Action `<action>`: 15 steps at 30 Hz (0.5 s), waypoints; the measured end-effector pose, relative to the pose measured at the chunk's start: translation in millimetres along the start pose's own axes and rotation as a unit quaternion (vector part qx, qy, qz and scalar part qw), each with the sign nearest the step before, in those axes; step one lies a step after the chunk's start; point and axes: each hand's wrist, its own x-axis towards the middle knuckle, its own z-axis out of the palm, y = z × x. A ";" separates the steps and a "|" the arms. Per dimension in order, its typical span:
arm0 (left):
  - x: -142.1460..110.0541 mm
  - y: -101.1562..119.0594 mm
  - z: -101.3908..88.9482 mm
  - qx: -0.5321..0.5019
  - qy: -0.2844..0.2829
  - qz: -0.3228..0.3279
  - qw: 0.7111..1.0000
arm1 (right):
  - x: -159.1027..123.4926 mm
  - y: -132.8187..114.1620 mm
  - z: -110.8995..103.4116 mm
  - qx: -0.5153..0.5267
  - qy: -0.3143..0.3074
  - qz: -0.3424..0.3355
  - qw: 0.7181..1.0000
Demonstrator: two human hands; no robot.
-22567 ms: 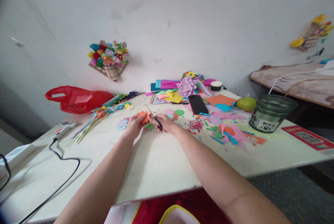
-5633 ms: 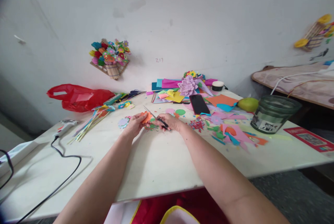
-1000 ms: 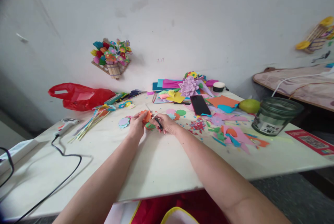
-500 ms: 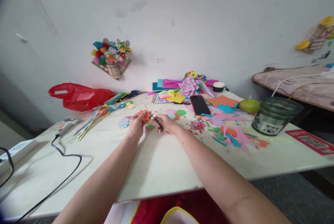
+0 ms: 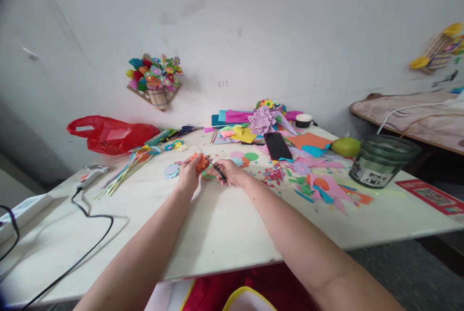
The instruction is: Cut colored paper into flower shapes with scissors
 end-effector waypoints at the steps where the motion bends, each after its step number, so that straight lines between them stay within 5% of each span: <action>1: 0.2 0.1 0.1 -0.003 0.003 -0.002 1.000 | 0.5 1.0 -0.3 0.001 -0.001 -0.002 1.000; 15: -1.6 3.6 -1.2 0.023 -0.013 -0.021 0.999 | 1.8 1.5 -2.1 0.003 0.053 -0.010 0.999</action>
